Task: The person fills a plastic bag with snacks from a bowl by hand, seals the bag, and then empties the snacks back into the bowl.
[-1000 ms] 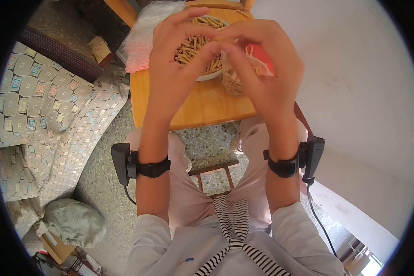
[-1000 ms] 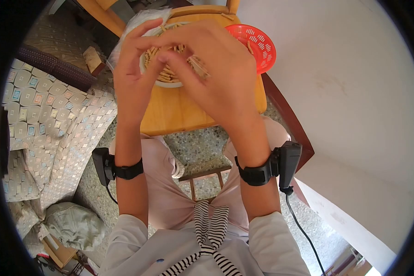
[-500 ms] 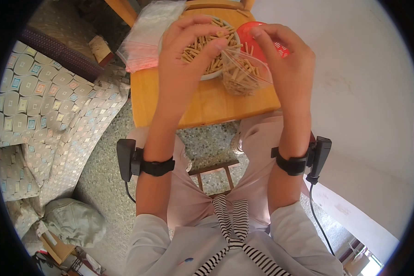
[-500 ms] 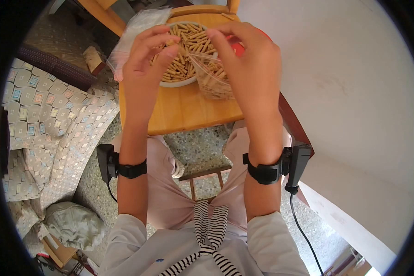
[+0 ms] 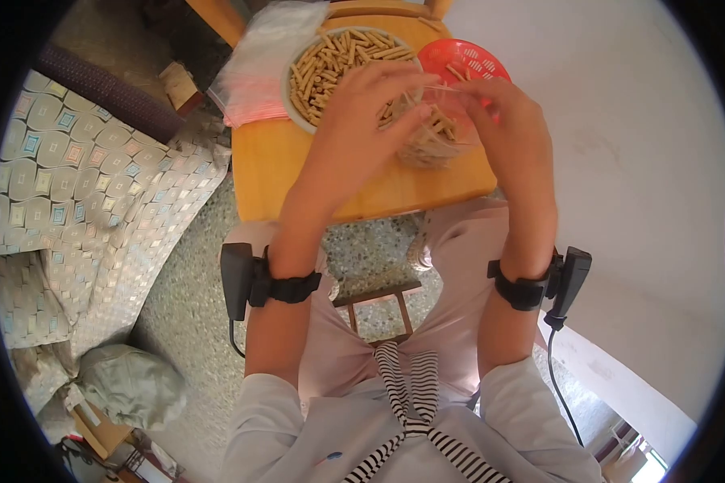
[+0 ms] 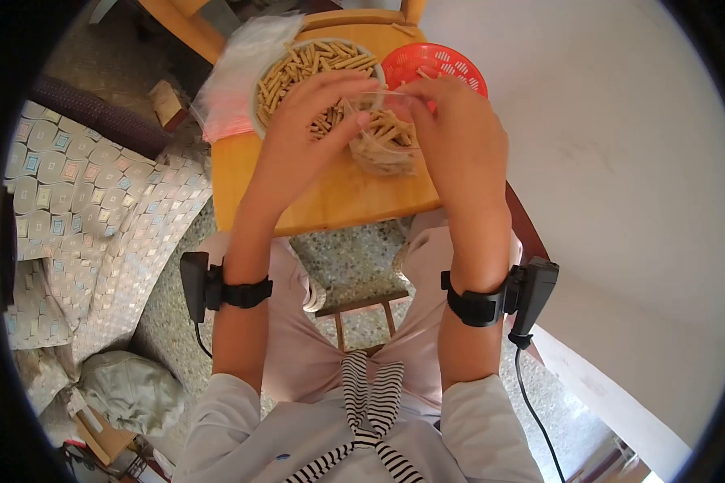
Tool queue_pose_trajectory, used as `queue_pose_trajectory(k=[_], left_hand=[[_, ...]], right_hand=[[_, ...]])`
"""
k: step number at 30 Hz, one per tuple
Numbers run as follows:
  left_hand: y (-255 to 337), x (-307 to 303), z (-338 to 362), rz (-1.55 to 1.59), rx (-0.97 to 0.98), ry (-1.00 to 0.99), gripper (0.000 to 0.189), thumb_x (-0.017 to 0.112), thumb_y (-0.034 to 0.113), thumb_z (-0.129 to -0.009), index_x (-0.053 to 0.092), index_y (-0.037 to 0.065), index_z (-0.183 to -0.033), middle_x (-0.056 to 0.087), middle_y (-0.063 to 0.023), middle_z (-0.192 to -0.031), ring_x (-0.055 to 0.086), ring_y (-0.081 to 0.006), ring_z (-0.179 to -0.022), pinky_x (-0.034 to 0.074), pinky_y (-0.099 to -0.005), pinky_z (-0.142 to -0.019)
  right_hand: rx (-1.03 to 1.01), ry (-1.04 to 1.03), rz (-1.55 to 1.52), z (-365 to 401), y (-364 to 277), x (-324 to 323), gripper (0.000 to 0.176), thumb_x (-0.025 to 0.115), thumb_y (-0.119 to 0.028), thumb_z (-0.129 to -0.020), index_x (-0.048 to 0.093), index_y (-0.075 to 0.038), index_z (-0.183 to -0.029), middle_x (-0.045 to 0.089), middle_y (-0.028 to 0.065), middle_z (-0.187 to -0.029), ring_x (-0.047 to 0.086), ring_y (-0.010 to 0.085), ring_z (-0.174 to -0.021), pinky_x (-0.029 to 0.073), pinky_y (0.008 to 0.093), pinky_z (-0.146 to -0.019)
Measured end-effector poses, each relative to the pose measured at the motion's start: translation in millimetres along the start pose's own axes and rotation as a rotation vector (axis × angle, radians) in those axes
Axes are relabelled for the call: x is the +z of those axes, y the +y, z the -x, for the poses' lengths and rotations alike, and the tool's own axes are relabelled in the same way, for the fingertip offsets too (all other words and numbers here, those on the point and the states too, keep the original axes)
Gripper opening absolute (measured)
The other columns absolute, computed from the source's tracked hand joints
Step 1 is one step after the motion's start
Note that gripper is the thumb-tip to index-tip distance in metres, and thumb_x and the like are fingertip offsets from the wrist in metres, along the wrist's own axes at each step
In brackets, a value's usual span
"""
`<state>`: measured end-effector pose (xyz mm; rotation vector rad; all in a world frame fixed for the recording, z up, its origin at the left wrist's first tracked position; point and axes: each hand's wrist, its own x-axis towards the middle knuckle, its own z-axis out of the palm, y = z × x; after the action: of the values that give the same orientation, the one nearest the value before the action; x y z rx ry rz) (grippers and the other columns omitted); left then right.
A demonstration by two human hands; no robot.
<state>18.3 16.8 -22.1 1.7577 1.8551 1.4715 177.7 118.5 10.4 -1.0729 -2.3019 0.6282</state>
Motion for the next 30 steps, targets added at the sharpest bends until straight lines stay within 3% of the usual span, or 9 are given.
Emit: queue_pose_trajectory(k=[2, 5, 9, 11, 14, 20, 24, 27, 30], left_hand=[[3, -4, 2, -0.048, -0.117, -0.032, 0.031, 0.069, 0.017, -0.088, 0.07, 0.011, -0.118, 0.066, -0.0075, -0.112, 0.06, -0.0229, -0.105, 0.044, -0.0342, -0.096], [1, -7, 0, 0.03, -0.109, -0.101, 0.032, 0.069, 0.011, -0.087, 0.068, 0.008, -0.119, 0.066, -0.0072, -0.104, 0.061, -0.0197, -0.095, 0.047, -0.0313, -0.089], [2, -2, -1, 0.064, -0.115, -0.031, 0.025, 0.067, 0.014, -0.089, 0.067, 0.008, -0.113, 0.066, -0.0087, -0.097, 0.063, -0.0255, -0.094, 0.05, -0.0334, -0.086], [4, -2, 0, 0.199, -0.242, 0.042, 0.027, 0.066, 0.008, -0.089, 0.067, 0.008, -0.115, 0.064, -0.0067, -0.092, 0.063, -0.0189, -0.084, 0.051, -0.0292, -0.077], [8, 0, -1, 0.302, -0.159, 0.145, 0.03, 0.065, 0.003, -0.089, 0.066, 0.007, -0.119, 0.063, -0.0052, -0.09, 0.062, -0.013, -0.077, 0.051, -0.026, -0.069], [-3, 11, 1, 0.375, -0.251, 0.146, 0.034, 0.067, 0.006, -0.089, 0.064, 0.006, -0.123, 0.065, -0.0037, -0.089, 0.06, -0.0096, -0.073, 0.05, -0.0245, -0.065], [12, 1, 0, 0.378, -0.282, 0.189, 0.036, 0.068, 0.007, -0.089, 0.064, 0.006, -0.124, 0.066, -0.0032, -0.089, 0.06, -0.0088, -0.072, 0.049, -0.0233, -0.063], [1, 0, -1, 0.375, -0.36, 0.113, 0.035, 0.068, 0.009, -0.089, 0.064, 0.006, -0.124, 0.066, -0.0032, -0.09, 0.06, -0.0081, -0.072, 0.048, -0.0226, -0.062], [0, 0, -2, 0.37, -0.327, 0.198, 0.032, 0.066, 0.009, -0.09, 0.064, 0.006, -0.122, 0.066, -0.0032, -0.089, 0.06, -0.0067, -0.071, 0.047, -0.0213, -0.06]], right_hand=[[-0.037, 0.075, -0.022, -1, -1, 3, 0.018, 0.063, -0.021, -0.088, 0.075, -0.01, -0.098, 0.07, 0.0107, -0.099, 0.066, 0.0315, -0.092, 0.051, 0.0395, -0.08], [0.026, 0.027, -0.083, -3, -8, 1, 0.018, 0.064, -0.02, -0.088, 0.075, -0.009, -0.096, 0.069, 0.012, -0.098, 0.066, 0.0321, -0.089, 0.051, 0.0405, -0.078], [-0.052, 0.03, -0.129, -3, -5, 5, 0.017, 0.064, -0.017, -0.087, 0.075, -0.008, -0.096, 0.069, 0.0138, -0.097, 0.066, 0.0317, -0.086, 0.052, 0.04, -0.076], [-0.056, 0.013, -0.15, -3, -11, 3, 0.016, 0.064, -0.012, -0.087, 0.075, -0.006, -0.097, 0.068, 0.0155, -0.095, 0.067, 0.0311, -0.085, 0.052, 0.0389, -0.075], [-0.08, 0.017, -0.289, -1, -25, -11, 0.015, 0.064, -0.008, -0.087, 0.074, -0.005, -0.098, 0.068, 0.0158, -0.095, 0.067, 0.0301, -0.084, 0.052, 0.0378, -0.076], [-0.09, 0.013, -0.154, 0, -10, 6, 0.015, 0.064, -0.007, -0.087, 0.074, -0.005, -0.099, 0.067, 0.0136, -0.094, 0.067, 0.029, -0.083, 0.052, 0.0361, -0.076], [-0.105, 0.002, -0.255, -2, -11, 2, 0.017, 0.064, -0.01, -0.087, 0.074, -0.008, -0.101, 0.066, 0.0117, -0.093, 0.066, 0.0295, -0.083, 0.052, 0.037, -0.074], [-0.168, -0.066, -0.041, 1, -8, 11, 0.02, 0.064, -0.014, -0.088, 0.073, -0.011, -0.105, 0.065, 0.0097, -0.092, 0.065, 0.0286, -0.083, 0.052, 0.0381, -0.072], [-0.151, -0.083, -0.09, 0, -17, 11, 0.023, 0.063, -0.015, -0.088, 0.072, -0.013, -0.109, 0.065, 0.0084, -0.091, 0.065, 0.0265, -0.084, 0.051, 0.0383, -0.072]])
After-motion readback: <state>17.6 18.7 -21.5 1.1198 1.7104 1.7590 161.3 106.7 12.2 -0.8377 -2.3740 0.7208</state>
